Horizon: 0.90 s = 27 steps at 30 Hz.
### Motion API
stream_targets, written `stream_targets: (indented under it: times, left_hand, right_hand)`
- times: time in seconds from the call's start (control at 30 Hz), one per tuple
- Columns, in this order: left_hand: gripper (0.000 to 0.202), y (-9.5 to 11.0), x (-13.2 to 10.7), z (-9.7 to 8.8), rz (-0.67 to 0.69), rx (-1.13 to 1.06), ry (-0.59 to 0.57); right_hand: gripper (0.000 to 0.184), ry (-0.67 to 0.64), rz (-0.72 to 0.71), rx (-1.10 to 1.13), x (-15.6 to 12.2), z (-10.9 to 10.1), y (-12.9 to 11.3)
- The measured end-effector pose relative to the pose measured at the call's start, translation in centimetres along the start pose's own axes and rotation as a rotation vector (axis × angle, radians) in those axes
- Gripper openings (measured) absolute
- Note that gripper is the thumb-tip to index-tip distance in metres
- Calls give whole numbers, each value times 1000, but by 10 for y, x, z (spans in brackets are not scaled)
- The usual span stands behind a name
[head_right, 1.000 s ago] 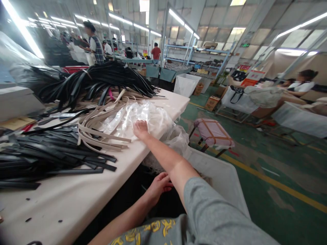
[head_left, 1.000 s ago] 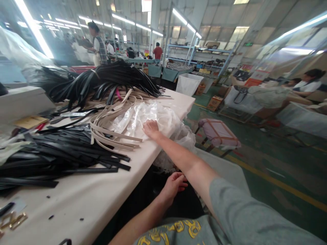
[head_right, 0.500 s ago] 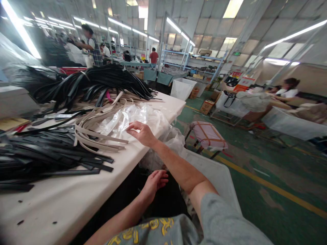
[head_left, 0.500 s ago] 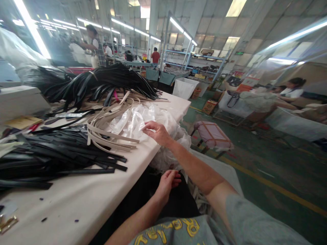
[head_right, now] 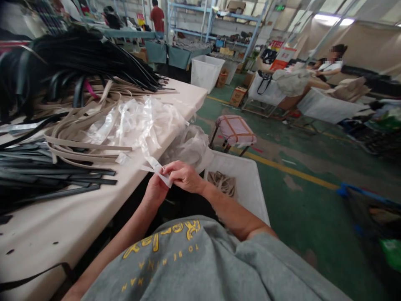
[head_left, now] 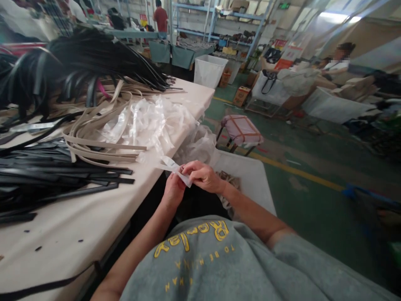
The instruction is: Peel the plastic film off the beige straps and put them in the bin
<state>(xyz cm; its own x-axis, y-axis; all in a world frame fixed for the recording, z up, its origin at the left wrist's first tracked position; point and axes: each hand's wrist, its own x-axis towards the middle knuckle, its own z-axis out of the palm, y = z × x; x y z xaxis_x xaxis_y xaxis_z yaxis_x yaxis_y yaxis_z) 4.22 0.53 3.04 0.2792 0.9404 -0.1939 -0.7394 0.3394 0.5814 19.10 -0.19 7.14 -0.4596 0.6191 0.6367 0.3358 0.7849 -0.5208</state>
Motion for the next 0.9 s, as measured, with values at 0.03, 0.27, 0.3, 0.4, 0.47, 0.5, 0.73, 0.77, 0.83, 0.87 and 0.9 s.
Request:
stream_targets:
  times: [0.03, 0.27, 0.3, 0.4, 0.47, 0.5, 0.73, 0.77, 0.83, 0.87, 0.9]
  left_hand:
    - [27, -1, -1, 0, 0, 49, 2]
    - [39, 7, -2, 1, 101, 383, -26]
    - [40, 9, -2, 1, 130, 432, -42]
    - [38, 14, -2, 4, 166, 513, -45]
    - [37, 16, 0, 5, 175, 517, -6]
    - [37, 18, 2, 5, 179, 512, 18]
    - [39, 40, 18, 6, 266, 493, 121]
    - [40, 43, 18, 7, 273, 514, 123]
    - [41, 45, 18, 8, 267, 552, 115]
    - [41, 46, 17, 9, 260, 570, 107]
    - [42, 45, 16, 10, 253, 588, 98]
  right_hand:
    - [23, 9, 0, -23, -6, 0, -3]
    - [28, -43, -35, -234, -37, 0, -11]
    - [29, -50, -25, -258, -42, 2, -10]
    - [31, -69, -21, -306, -57, 11, -2]
    - [33, -128, -15, -310, -70, 18, 8]
    - [32, -174, 9, -295, -77, 21, 13]
    - [27, -358, 634, 57, -131, 26, 47]
    - [28, -343, 675, 77, -136, 25, 50]
    - [29, -294, 743, 111, -142, 23, 57]
    - [29, -250, 784, 123, -143, 22, 60]
    - [30, -192, 825, 127, -141, 21, 63]
